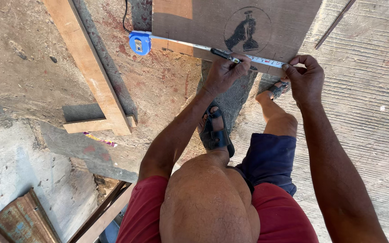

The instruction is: The person measures a plywood sheet on the ground with a tape measure and marks cut lines with a marker, repositioning the sheet between measurements. They then guide a circular saw to cut a narrow board, and resume measuring and marking the plywood sheet.

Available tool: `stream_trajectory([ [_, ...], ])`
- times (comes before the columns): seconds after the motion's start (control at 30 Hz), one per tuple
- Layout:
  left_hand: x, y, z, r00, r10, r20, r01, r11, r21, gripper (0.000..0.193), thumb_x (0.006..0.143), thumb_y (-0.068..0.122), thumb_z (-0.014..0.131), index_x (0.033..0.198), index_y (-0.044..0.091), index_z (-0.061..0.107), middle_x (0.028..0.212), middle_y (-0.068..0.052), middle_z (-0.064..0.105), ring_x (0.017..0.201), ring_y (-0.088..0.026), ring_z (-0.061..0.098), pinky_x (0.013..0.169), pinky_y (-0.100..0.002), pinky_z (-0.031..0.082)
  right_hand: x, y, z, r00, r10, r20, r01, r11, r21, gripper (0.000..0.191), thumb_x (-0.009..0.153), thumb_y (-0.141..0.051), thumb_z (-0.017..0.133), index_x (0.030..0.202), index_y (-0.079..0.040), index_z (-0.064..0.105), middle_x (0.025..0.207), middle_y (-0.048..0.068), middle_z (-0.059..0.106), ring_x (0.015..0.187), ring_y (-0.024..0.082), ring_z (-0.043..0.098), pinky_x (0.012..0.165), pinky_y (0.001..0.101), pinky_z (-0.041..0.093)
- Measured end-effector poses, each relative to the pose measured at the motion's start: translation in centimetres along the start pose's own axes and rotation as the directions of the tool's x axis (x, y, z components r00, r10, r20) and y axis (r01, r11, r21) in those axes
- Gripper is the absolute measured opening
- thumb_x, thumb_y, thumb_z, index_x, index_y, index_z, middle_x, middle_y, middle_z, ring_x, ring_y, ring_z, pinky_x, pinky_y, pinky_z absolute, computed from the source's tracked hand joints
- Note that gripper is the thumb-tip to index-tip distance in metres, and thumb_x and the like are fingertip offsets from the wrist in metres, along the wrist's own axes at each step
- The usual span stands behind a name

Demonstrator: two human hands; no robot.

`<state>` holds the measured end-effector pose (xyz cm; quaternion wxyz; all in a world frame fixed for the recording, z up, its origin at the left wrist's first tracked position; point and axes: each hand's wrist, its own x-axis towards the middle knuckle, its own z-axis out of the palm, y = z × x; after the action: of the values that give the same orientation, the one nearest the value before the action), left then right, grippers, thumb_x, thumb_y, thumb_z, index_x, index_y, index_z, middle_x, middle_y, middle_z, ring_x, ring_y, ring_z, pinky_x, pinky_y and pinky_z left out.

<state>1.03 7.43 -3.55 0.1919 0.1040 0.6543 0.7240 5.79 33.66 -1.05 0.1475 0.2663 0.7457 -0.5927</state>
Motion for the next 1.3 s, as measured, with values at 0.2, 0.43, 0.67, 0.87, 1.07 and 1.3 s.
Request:
stream_trajectory([
  [0.2, 0.0, 0.1, 0.9, 0.994, 0.081, -0.071, -0.057, 0.956, 0.287, 0.018, 0.092, 0.021, 0.078, 0.096, 0.008, 0.066, 0.084, -0.005, 0.071, 0.076, -0.012, 0.071, 0.068, -0.030, 0.062, 0.0, 0.0, 0.0, 1.000, -0.018, 0.020, 0.017, 0.999, 0.048, 0.012, 0.103, 0.001, 0.073, 0.110, -0.001, 0.063, 0.102, 0.012, 0.071, 0.093, 0.016, 0.075, 0.073, 0.0277, 0.067],
  [0.43, 0.5, 0.4, 0.7, 0.986, 0.145, -0.082, -0.114, 0.947, 0.300, 0.014, 0.088, 0.012, 0.074, 0.100, 0.005, 0.070, 0.090, -0.008, 0.074, 0.079, -0.015, 0.074, 0.073, -0.032, 0.063, 0.0, 0.0, 0.0, 1.000, 0.008, 0.019, -0.009, 0.997, 0.071, 0.013, 0.102, 0.001, 0.073, 0.110, -0.001, 0.063, 0.100, 0.012, 0.071, 0.089, 0.016, 0.074, 0.071, 0.0276, 0.066],
  [0.67, 0.7, 0.2, 0.7, 0.989, 0.140, -0.048, -0.117, 0.935, 0.335, 0.015, 0.089, 0.014, 0.076, 0.100, 0.005, 0.071, 0.090, -0.008, 0.074, 0.079, -0.017, 0.075, 0.072, -0.032, 0.063, 0.1, -0.1, 0.0, 1.000, -0.011, 0.017, 0.011, 0.999, 0.048, 0.012, 0.102, 0.001, 0.073, 0.109, -0.001, 0.062, 0.101, 0.011, 0.070, 0.093, 0.016, 0.075, 0.073, 0.0279, 0.068],
  [0.87, 0.9, 0.0, 0.8, 0.984, 0.172, -0.054, -0.138, 0.909, 0.393, 0.014, 0.089, 0.014, 0.074, 0.100, 0.006, 0.071, 0.092, -0.009, 0.075, 0.082, -0.017, 0.076, 0.074, -0.033, 0.065, 0.1, -0.3, 0.0, 1.000, -0.006, 0.015, 0.006, 1.000, 0.013, 0.012, 0.102, 0.001, 0.073, 0.109, -0.001, 0.063, 0.101, 0.011, 0.071, 0.094, 0.017, 0.076, 0.073, 0.0283, 0.067],
  [1.07, 0.9, 0.0, 0.8, 0.986, 0.161, -0.044, -0.134, 0.918, 0.373, 0.014, 0.089, 0.013, 0.074, 0.100, 0.006, 0.070, 0.092, -0.009, 0.074, 0.080, -0.016, 0.076, 0.072, -0.032, 0.065, 0.1, -0.4, -0.1, 1.000, 0.017, 0.008, -0.017, 1.000, 0.011, 0.013, 0.101, 0.001, 0.073, 0.109, -0.002, 0.063, 0.100, 0.012, 0.071, 0.093, 0.017, 0.076, 0.072, 0.0278, 0.067],
  [1.3, 0.9, 0.0, 0.9, 0.984, 0.173, -0.046, -0.142, 0.911, 0.387, 0.015, 0.087, 0.013, 0.074, 0.100, 0.006, 0.070, 0.092, -0.008, 0.074, 0.081, -0.017, 0.075, 0.074, -0.033, 0.065, 0.2, -0.3, -0.1, 1.000, 0.031, 0.007, -0.030, 1.000, -0.003, 0.012, 0.101, 0.000, 0.073, 0.108, -0.002, 0.063, 0.099, 0.012, 0.072, 0.092, 0.016, 0.076, 0.071, 0.0278, 0.067],
])
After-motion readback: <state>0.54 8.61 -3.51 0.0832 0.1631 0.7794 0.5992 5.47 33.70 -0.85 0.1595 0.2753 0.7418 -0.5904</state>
